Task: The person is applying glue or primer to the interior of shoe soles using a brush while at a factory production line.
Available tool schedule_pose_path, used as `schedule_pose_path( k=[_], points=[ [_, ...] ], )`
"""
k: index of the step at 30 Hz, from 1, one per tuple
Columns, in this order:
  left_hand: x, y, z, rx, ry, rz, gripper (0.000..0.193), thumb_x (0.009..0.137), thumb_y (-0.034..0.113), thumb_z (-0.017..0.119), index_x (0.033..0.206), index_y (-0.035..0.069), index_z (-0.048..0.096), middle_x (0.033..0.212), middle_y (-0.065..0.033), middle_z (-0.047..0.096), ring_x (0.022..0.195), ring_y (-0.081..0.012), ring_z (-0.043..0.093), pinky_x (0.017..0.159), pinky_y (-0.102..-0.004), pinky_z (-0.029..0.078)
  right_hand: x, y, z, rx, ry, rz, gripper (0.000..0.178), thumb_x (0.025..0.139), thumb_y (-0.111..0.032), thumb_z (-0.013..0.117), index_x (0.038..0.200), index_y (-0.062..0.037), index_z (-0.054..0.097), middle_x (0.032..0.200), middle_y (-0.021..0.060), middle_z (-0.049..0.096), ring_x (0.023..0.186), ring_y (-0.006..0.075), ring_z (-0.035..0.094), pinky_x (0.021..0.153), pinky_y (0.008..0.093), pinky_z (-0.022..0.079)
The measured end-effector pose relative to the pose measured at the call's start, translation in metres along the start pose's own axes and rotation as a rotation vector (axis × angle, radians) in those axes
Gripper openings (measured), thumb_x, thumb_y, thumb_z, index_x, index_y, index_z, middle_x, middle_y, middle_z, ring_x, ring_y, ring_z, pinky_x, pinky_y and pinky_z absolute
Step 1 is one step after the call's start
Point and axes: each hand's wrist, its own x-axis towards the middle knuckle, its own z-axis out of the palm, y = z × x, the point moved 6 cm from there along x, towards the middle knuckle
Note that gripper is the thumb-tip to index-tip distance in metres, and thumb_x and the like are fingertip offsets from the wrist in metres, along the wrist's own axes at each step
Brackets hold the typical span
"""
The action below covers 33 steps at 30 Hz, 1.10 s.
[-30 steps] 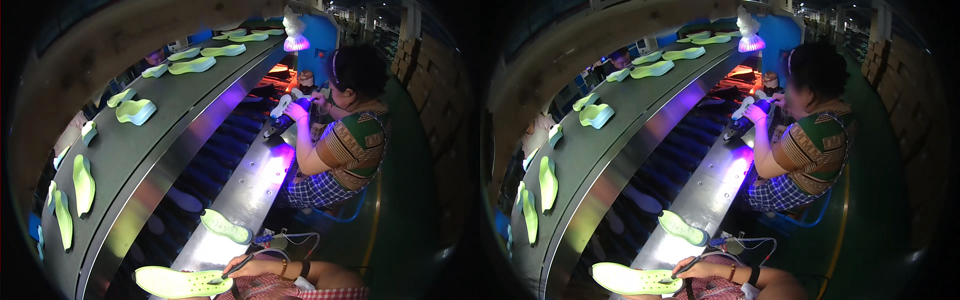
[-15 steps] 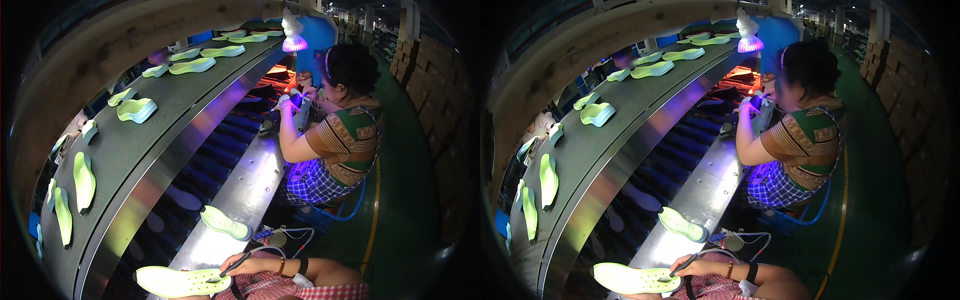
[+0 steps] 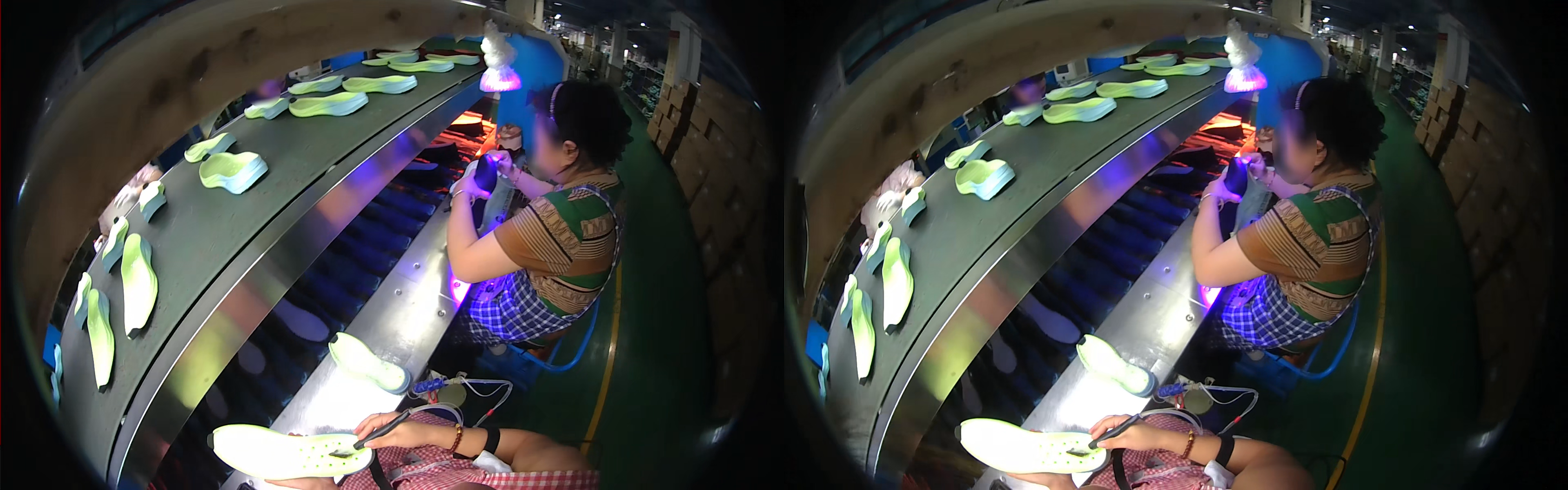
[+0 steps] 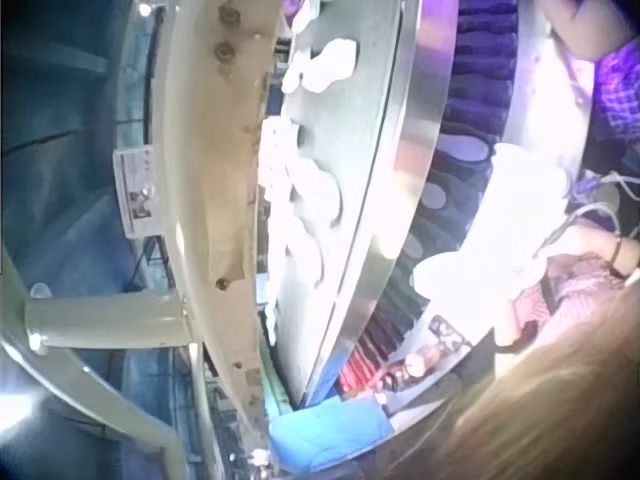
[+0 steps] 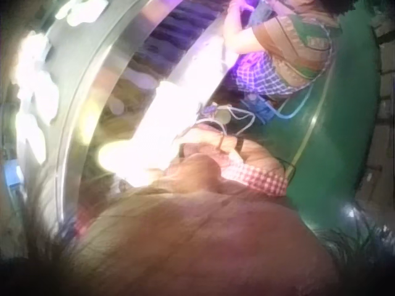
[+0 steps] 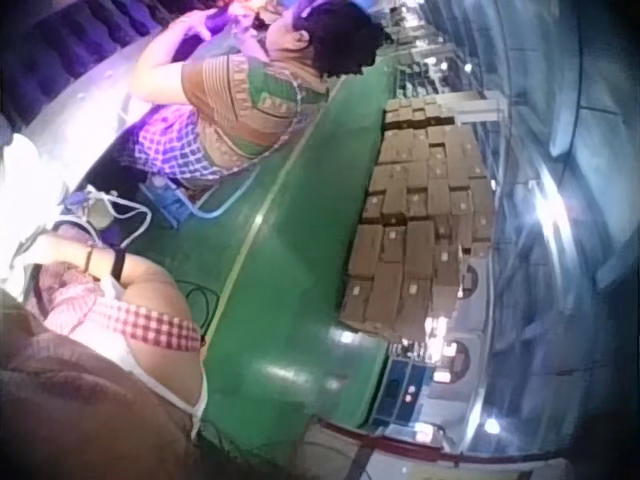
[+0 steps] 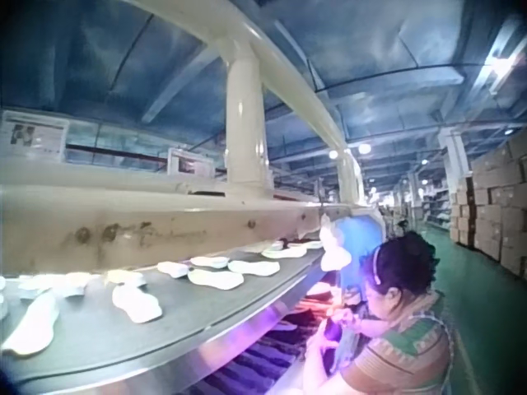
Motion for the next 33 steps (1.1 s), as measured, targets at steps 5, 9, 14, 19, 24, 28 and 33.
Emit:
schedule_pose_path(
  k=[5,9,14,19,24,28,33],
  points=[
    [0.014,-0.003,-0.013,-0.105,0.067,-0.046,0.066,0.081,0.059,0.024,0.118,0.008,0.044,0.103,-0.0150,0.055,0.078,-0.0281,0.059,0.069,-0.0392,0.051,-0.003,-0.005,-0.007,-0.066,0.053,-0.055,0.020,0.074,-0.010,0.066,0.093,-0.0020,0.062,0.108,0.0113,0.056,0.103,0.0194,0.051,0.089,0.0304,0.039],
    [0.019,-0.006,-0.010,-0.142,-0.017,-0.085,0.068,0.081,0.059,0.023,0.116,0.005,0.044,0.100,-0.0134,0.055,0.077,-0.0285,0.059,0.070,-0.0400,0.051,-0.004,-0.011,-0.008,-0.112,0.052,-0.029,0.020,0.075,-0.010,0.066,0.093,-0.0030,0.063,0.113,0.0136,0.052,0.109,0.0210,0.047,0.091,0.0315,0.038],
    [0.017,-0.004,-0.002,-0.175,-0.097,-0.079,0.068,0.080,0.062,0.023,0.117,0.008,0.044,0.099,-0.0126,0.056,0.078,-0.0275,0.060,0.069,-0.0397,0.051,-0.001,-0.016,-0.012,-0.071,0.071,-0.003,0.020,0.075,-0.012,0.065,0.094,-0.0035,0.064,0.122,0.0150,0.045,0.115,0.0225,0.041,0.093,0.0330,0.035],
    [0.027,-0.008,-0.007,-0.233,-0.144,-0.072,0.069,0.080,0.063,0.022,0.119,0.010,0.043,0.097,-0.0120,0.058,0.076,-0.0282,0.060,0.068,-0.0383,0.052,0.000,-0.010,-0.010,-0.044,0.032,0.040,0.022,0.076,-0.013,0.065,0.095,-0.0025,0.063,0.123,0.0163,0.044,0.117,0.0237,0.040,0.095,0.0337,0.033],
    [0.018,-0.010,-0.006,-0.203,-0.019,-0.111,0.069,0.081,0.063,0.022,0.118,0.010,0.044,0.095,-0.0117,0.058,0.073,-0.0277,0.061,0.065,-0.0387,0.052,-0.004,-0.011,-0.012,-0.069,0.058,0.045,0.023,0.075,-0.012,0.066,0.096,-0.0025,0.063,0.123,0.0162,0.046,0.117,0.0246,0.042,0.095,0.0334,0.034],
    [0.016,-0.007,-0.004,-0.218,-0.083,-0.078,0.070,0.080,0.064,0.021,0.118,0.010,0.044,0.092,-0.0117,0.059,0.070,-0.0273,0.061,0.064,-0.0386,0.052,-0.008,-0.009,-0.012,-0.030,0.056,0.035,0.024,0.076,-0.012,0.065,0.098,-0.0024,0.063,0.123,0.0162,0.045,0.117,0.0248,0.041,0.095,0.0332,0.034],
    [0.026,-0.017,-0.010,-0.239,-0.117,-0.090,0.069,0.080,0.064,0.021,0.114,0.010,0.048,0.088,-0.0106,0.061,0.068,-0.0271,0.061,0.062,-0.0390,0.052,-0.006,-0.001,-0.014,-0.063,0.062,0.031,0.022,0.077,-0.012,0.065,0.097,-0.0028,0.063,0.119,0.0157,0.048,0.117,0.0251,0.040,0.096,0.0345,0.033]
  ],
)
